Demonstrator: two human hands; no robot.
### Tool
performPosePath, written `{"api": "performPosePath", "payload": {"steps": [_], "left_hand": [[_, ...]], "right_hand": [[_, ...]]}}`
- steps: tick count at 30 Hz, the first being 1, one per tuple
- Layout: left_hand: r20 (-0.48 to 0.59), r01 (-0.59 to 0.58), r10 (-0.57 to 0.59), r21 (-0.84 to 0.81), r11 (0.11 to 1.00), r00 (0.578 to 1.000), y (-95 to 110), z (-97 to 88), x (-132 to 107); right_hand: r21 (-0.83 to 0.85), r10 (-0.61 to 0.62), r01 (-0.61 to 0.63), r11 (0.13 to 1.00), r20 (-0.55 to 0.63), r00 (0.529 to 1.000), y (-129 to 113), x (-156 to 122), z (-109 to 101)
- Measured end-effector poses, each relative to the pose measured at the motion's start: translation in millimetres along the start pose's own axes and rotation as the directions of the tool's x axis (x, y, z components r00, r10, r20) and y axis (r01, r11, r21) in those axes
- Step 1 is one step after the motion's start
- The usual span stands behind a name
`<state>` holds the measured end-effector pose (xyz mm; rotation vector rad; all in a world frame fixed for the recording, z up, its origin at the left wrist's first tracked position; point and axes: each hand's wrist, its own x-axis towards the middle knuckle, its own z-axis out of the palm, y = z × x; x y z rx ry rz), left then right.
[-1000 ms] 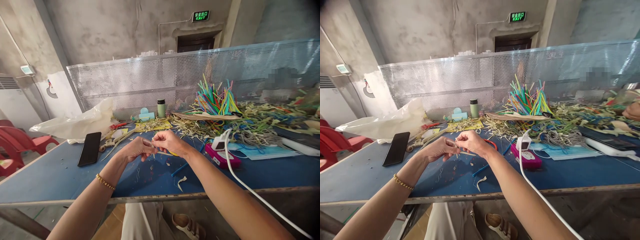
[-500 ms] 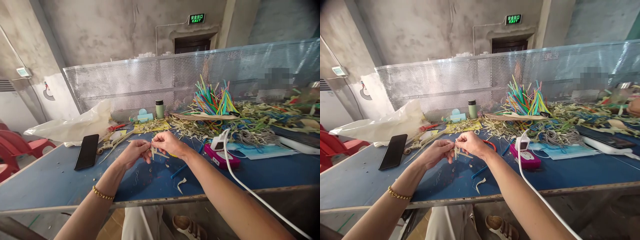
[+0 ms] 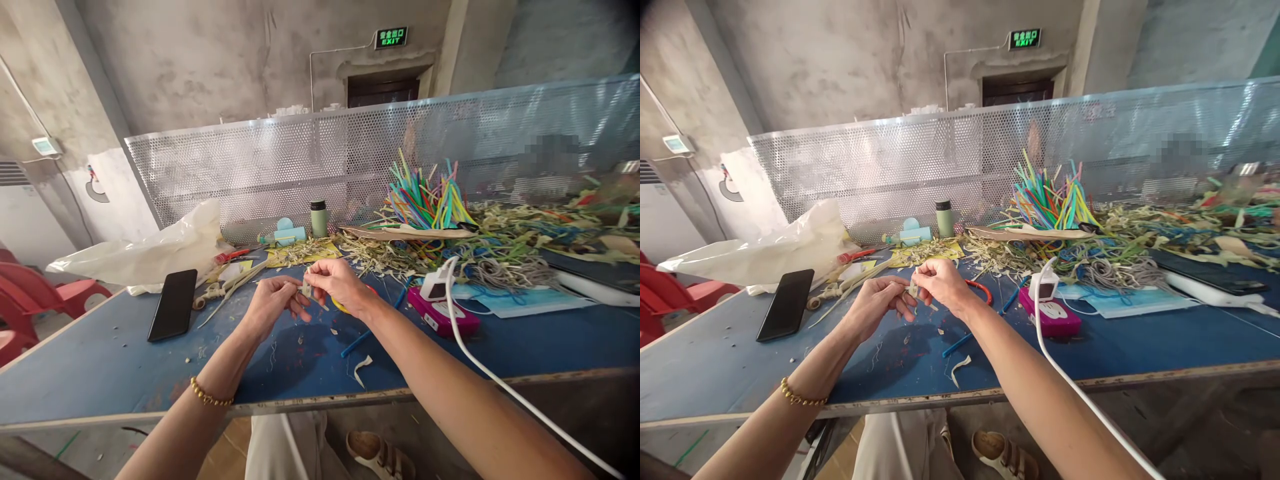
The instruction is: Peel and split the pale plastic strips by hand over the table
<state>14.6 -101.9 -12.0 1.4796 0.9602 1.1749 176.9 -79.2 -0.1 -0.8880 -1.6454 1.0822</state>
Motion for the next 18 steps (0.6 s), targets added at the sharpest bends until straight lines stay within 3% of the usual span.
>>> {"api": "performPosePath", "payload": {"steps": [10,18], "left_hand": [[0.187,0.037,-0.027,-0.049,0.998,0.982,0.4,-4.7,-1.7],[0.199,0.006,-0.001,-0.027,1.000,0.980,-1.7,-9.2,-0.5]], "right_hand": [[-0.047,0.000,-0.001,0.999,-0.016,1.000,2.3,0.7,1.0],[-0.088,0.006,-0.007,0.996,-0.012,1.000,2.2,0.1,4.8]]}}
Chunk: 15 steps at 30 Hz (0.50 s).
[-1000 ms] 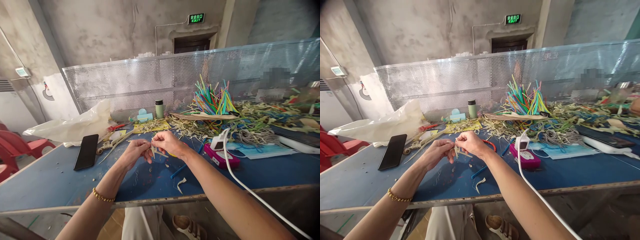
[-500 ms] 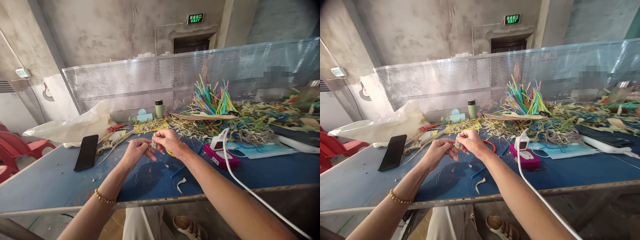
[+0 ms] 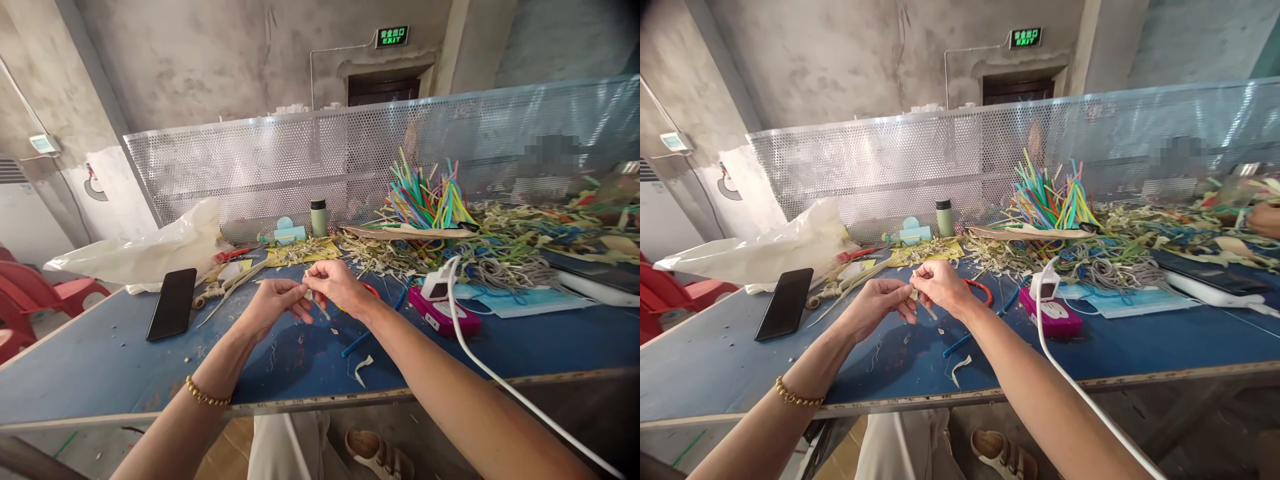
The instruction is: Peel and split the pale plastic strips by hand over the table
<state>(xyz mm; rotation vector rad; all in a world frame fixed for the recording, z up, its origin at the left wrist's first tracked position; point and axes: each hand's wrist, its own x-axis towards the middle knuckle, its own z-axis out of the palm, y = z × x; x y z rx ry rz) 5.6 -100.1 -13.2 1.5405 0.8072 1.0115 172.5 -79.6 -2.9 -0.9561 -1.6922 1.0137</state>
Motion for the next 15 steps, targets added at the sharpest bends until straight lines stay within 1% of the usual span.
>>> {"api": "performPosePath", "payload": {"steps": [3,6,9,11,13,14,15], "left_hand": [[-0.011,0.005,-0.005,-0.030,1.000,1.000,-1.8,-0.9,-0.1],[-0.002,0.024,-0.024,-0.082,0.996,1.000,-2.6,-1.5,-0.2],[0.013,0.049,-0.048,-0.101,0.994,0.999,-2.5,-2.3,-0.4],[0.023,0.060,-0.058,-0.089,0.994,0.998,-2.9,-3.4,-0.1],[0.011,0.060,-0.060,-0.065,0.996,0.998,-4.2,-4.8,0.9],[-0.012,0.057,-0.058,-0.061,0.997,0.998,-5.0,-5.6,1.8],[-0.047,0.053,-0.056,-0.066,0.996,0.997,-6.1,-6.5,2.8]], "right_hand": [[0.017,-0.007,0.007,1.000,-0.001,1.000,-1.7,-0.6,0.3],[0.031,-0.018,0.018,0.999,-0.006,1.000,-3.8,-1.3,0.4],[0.014,-0.020,0.020,1.000,-0.018,1.000,-3.9,-1.8,0.5],[-0.015,-0.013,0.012,1.000,-0.029,1.000,-2.3,-1.3,0.0],[-0.068,-0.019,0.015,0.998,-0.053,0.998,-0.3,-0.1,-1.6],[-0.110,-0.049,0.040,0.993,-0.081,0.996,0.2,0.4,-2.9],[-0.167,-0.109,0.088,0.982,-0.122,0.987,0.2,0.7,-4.3]]}}
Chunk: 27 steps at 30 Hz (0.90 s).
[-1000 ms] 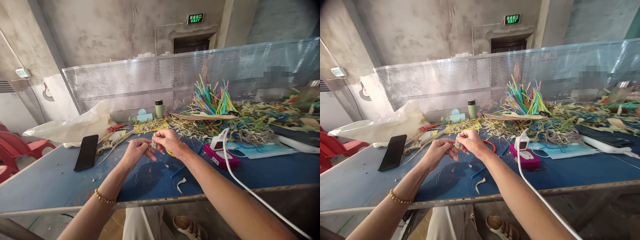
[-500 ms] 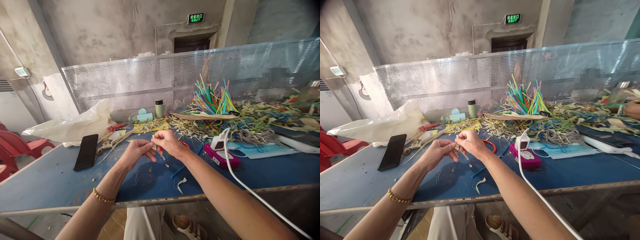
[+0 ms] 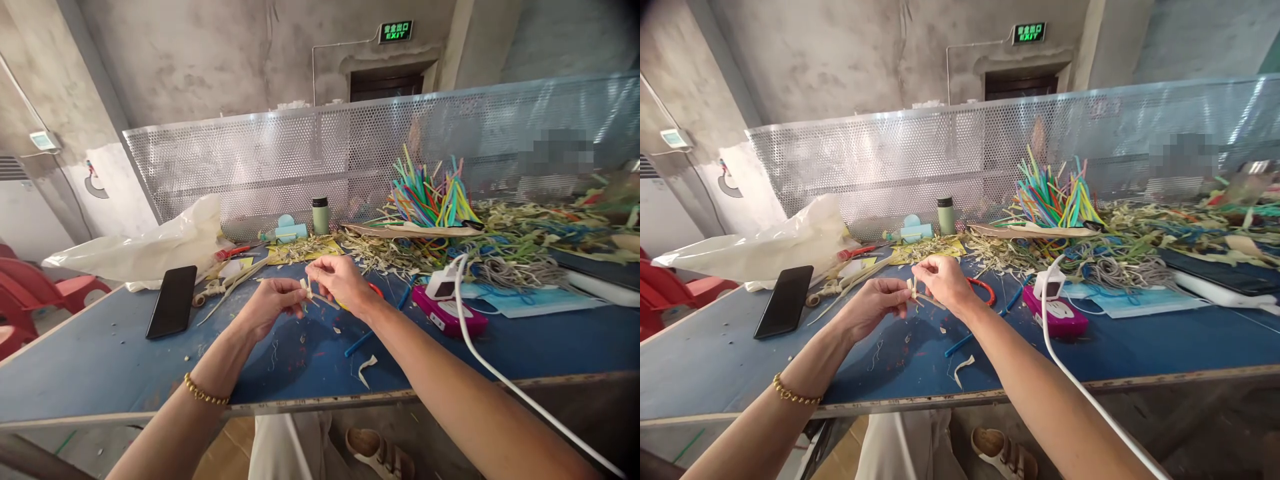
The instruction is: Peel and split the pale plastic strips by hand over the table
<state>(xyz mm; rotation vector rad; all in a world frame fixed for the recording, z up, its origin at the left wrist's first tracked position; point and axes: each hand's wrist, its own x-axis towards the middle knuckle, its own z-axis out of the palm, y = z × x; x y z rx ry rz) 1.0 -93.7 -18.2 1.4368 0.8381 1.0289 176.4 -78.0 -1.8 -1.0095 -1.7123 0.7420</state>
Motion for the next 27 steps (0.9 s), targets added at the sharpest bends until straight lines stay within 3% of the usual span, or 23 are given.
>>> {"api": "performPosePath", "payload": {"steps": [3,5,8,12,20,27], "left_hand": [[-0.141,-0.016,0.005,-0.073,0.997,0.990,-2.7,-3.0,4.0],[-0.210,-0.037,0.008,-0.134,0.990,0.978,-4.0,-4.8,6.3],[-0.234,-0.067,0.021,-0.193,0.979,0.972,-4.4,-5.1,7.4],[-0.206,-0.084,0.039,-0.214,0.973,0.978,-2.1,-0.6,5.7],[-0.168,-0.108,0.081,-0.158,0.982,0.982,0.9,3.4,4.9],[-0.211,-0.109,0.075,-0.157,0.981,0.975,-0.6,1.2,5.7]], "right_hand": [[-0.199,-0.248,0.218,0.955,-0.144,0.958,-3.1,-1.5,-4.0],[-0.310,-0.315,0.275,0.910,-0.085,0.945,-6.7,-5.0,-4.3],[-0.471,-0.327,0.306,0.827,0.040,0.944,-8.6,-10.7,1.0],[-0.558,-0.314,0.295,0.776,0.064,0.947,-3.9,-12.6,10.8],[-0.447,-0.176,0.156,0.881,-0.002,0.984,-5.6,-10.7,13.5],[-0.396,-0.144,0.147,0.906,0.037,0.989,-10.1,-11.5,16.1]]}}
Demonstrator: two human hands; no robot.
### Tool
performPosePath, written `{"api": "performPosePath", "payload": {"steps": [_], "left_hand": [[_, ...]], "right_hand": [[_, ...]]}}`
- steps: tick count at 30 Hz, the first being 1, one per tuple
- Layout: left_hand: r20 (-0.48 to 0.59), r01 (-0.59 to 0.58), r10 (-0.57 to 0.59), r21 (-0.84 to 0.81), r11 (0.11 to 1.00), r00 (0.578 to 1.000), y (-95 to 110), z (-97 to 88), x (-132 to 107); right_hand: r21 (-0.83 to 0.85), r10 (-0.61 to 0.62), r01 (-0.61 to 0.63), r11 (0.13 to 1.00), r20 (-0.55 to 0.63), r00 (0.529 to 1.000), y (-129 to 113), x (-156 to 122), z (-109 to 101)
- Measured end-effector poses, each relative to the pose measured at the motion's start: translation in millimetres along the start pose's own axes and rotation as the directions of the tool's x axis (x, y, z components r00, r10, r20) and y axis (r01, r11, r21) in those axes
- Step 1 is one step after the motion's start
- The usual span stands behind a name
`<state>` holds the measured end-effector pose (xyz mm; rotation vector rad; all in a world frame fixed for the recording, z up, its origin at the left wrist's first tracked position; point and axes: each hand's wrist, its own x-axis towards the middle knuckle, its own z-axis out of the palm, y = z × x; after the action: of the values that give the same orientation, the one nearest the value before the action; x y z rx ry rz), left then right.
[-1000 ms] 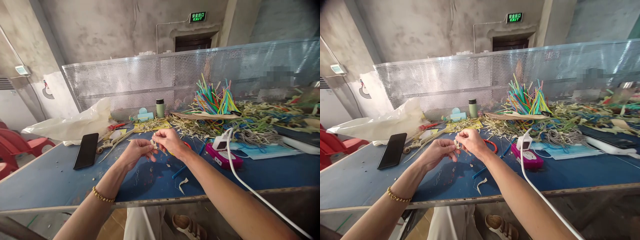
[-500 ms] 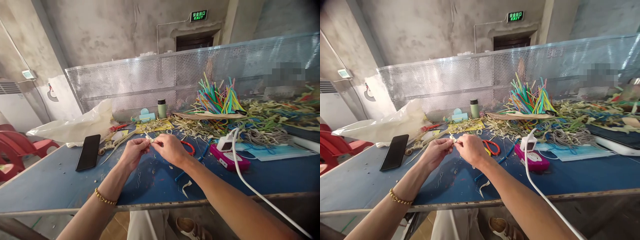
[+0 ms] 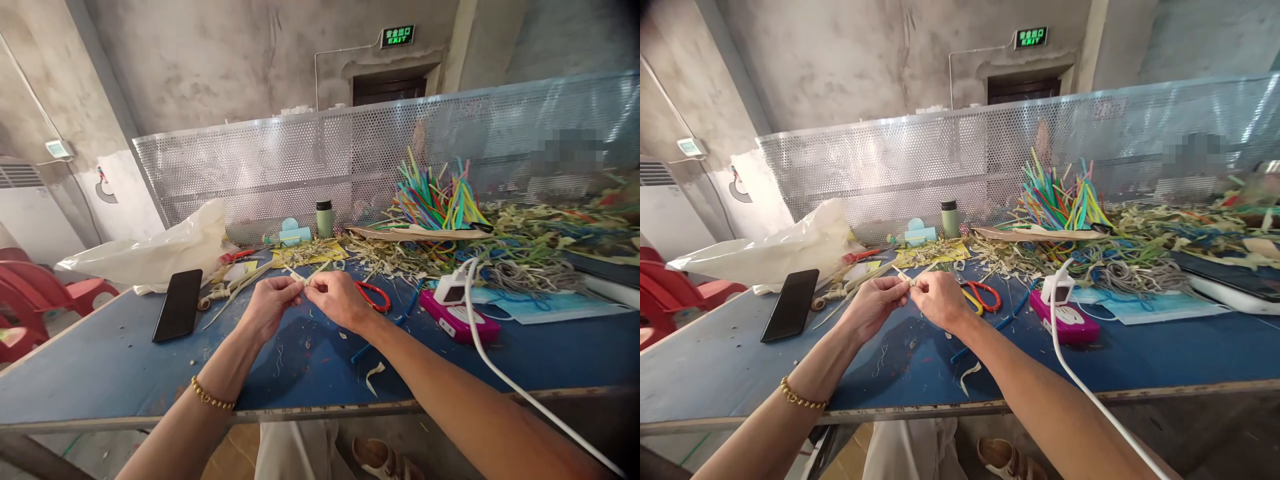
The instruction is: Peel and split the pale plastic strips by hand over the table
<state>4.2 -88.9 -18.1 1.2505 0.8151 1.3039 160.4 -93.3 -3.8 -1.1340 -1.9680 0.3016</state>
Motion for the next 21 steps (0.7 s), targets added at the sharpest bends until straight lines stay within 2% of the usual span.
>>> {"api": "performPosePath", "payload": {"steps": [9,21], "left_hand": [[-0.052,0.012,-0.015,-0.051,0.999,0.999,8.4,-6.1,0.6],[-0.025,0.022,-0.025,-0.107,0.994,0.999,13.8,-22.2,2.9]], "right_hand": [[0.013,0.031,-0.031,0.999,0.015,0.999,1.7,0.7,-3.6],[0.002,0.063,-0.063,0.998,0.028,0.998,3.7,1.0,-6.2]]}}
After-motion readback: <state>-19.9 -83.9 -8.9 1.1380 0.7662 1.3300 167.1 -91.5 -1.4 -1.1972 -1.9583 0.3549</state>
